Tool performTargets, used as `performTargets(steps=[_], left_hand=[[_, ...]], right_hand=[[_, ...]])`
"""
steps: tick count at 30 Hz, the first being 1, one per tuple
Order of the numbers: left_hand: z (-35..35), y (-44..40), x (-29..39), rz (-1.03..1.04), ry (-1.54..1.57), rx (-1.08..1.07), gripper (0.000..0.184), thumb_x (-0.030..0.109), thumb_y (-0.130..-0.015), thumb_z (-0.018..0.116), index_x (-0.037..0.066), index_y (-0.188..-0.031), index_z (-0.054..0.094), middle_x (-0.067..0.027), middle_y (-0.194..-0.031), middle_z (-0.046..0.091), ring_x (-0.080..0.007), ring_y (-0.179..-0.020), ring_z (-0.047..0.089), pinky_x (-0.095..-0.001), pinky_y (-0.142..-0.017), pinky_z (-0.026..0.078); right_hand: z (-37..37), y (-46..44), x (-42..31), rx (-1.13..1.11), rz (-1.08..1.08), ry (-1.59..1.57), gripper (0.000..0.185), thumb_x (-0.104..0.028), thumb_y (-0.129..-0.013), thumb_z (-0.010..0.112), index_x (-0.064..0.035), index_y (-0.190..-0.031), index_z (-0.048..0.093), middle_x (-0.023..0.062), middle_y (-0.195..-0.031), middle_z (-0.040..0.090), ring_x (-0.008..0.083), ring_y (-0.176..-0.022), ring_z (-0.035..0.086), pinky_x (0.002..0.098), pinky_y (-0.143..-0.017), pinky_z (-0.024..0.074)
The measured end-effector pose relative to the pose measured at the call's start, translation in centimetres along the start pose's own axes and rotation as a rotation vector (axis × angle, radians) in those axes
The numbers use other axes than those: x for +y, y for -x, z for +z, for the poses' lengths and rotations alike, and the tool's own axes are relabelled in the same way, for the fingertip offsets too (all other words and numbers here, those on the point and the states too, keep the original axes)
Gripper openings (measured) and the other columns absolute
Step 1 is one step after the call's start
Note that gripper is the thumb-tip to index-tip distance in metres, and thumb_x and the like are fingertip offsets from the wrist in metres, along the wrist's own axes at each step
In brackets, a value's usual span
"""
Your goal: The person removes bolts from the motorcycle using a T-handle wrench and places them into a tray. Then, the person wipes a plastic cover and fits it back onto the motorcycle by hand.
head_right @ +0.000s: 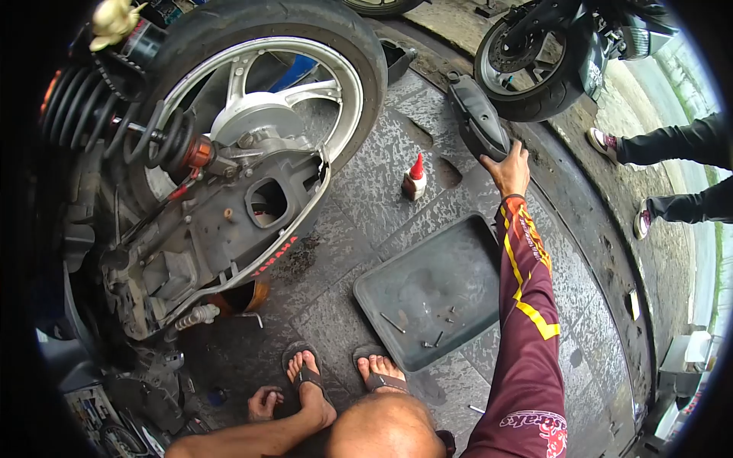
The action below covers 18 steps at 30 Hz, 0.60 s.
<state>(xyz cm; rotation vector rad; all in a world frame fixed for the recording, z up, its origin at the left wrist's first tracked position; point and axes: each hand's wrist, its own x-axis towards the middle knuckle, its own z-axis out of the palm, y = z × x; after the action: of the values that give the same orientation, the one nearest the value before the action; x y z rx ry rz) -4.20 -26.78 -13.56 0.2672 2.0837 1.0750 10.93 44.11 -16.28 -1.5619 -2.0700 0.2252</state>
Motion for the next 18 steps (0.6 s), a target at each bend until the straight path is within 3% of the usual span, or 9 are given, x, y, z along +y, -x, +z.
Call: performTargets(steps=[4, 7, 8, 11, 14, 15, 18], left_hand=[[-1.6, -0.1, 2.5, 0.194, 0.049, -0.034, 0.034, 0.030, -0.095, 0.053, -0.003, -0.103, 0.059, -0.0091, -0.083, 0.065, -0.0154, -0.077, 0.063, -0.0287, -0.071, 0.051], [-3.3, 0.6, 6.3, 0.259, 0.198, -0.197, 0.039, 0.037, -0.095, 0.051, 0.000, -0.107, 0.056, -0.0091, -0.088, 0.065, -0.0176, -0.080, 0.063, -0.0310, -0.076, 0.051], [-3.8, 1.7, 9.3, 0.169, 0.233, -0.247, 0.040, 0.037, -0.093, 0.053, 0.000, -0.108, 0.056, -0.0090, -0.092, 0.064, -0.0183, -0.084, 0.063, -0.0322, -0.080, 0.051], [-5.2, 6.6, 12.4, 0.072, 0.406, -0.533, 0.050, 0.041, -0.093, 0.048, -0.005, -0.114, 0.050, -0.0145, -0.104, 0.059, -0.0231, -0.097, 0.057, -0.0350, -0.089, 0.044], [-5.7, 8.0, 11.9, 0.131, 0.643, -0.767, 0.061, 0.044, -0.093, 0.044, -0.010, -0.121, 0.045, -0.0201, -0.117, 0.053, -0.0278, -0.110, 0.051, -0.0379, -0.098, 0.037], [-5.8, 7.5, 11.8, 0.161, 0.727, -0.789, 0.065, 0.046, -0.092, 0.043, -0.011, -0.123, 0.043, -0.0219, -0.121, 0.051, -0.0294, -0.114, 0.049, -0.0388, -0.102, 0.034], [-8.0, 7.6, 13.5, 0.396, 0.784, -0.680, 0.075, 0.049, -0.092, 0.038, -0.016, -0.129, 0.037, -0.0275, -0.134, 0.046, -0.0342, -0.127, 0.044, -0.0417, -0.111, 0.027]], right_hand=[[-6.8, 1.3, -0.3, 0.052, -0.116, 0.012, 0.075, -0.044, -0.064, 0.078, -0.0038, -0.120, 0.048, 0.0225, -0.107, 0.055, 0.0403, -0.098, 0.058, 0.0456, -0.083, 0.0477], [-13.1, 4.0, 1.5, 0.171, -0.208, -0.119, 0.073, -0.041, -0.063, 0.081, -0.0018, -0.119, 0.052, 0.0221, -0.105, 0.059, 0.0362, -0.099, 0.059, 0.0417, -0.085, 0.0474], [-15.1, 5.7, 2.7, 0.172, -0.229, -0.168, 0.073, -0.040, -0.064, 0.082, -0.0006, -0.118, 0.053, 0.0226, -0.107, 0.061, 0.0348, -0.099, 0.060, 0.0401, -0.087, 0.0472], [-23.8, 13.1, 2.8, 0.071, -0.024, -0.268, 0.078, -0.036, -0.068, 0.081, 0.0025, -0.128, 0.049, 0.0238, -0.115, 0.061, 0.0289, -0.104, 0.060, 0.0367, -0.093, 0.0451], [-28.4, 20.1, 8.3, 0.142, 0.038, -0.487, 0.085, -0.025, -0.071, 0.080, 0.0049, -0.138, 0.037, 0.0202, -0.132, 0.047, 0.0283, -0.114, 0.052, 0.0394, -0.098, 0.0435], [-30.1, 23.1, 8.5, 0.122, 0.147, -0.744, 0.083, -0.022, -0.073, 0.078, 0.0033, -0.140, 0.034, 0.0204, -0.137, 0.041, 0.0297, -0.115, 0.050, 0.0408, -0.100, 0.0417], [-33.8, 29.0, 10.1, 0.260, 0.093, -0.620, 0.089, -0.027, -0.071, 0.073, -0.0010, -0.145, 0.029, 0.0203, -0.143, 0.034, 0.0318, -0.129, 0.036, 0.0454, -0.109, 0.0280]])
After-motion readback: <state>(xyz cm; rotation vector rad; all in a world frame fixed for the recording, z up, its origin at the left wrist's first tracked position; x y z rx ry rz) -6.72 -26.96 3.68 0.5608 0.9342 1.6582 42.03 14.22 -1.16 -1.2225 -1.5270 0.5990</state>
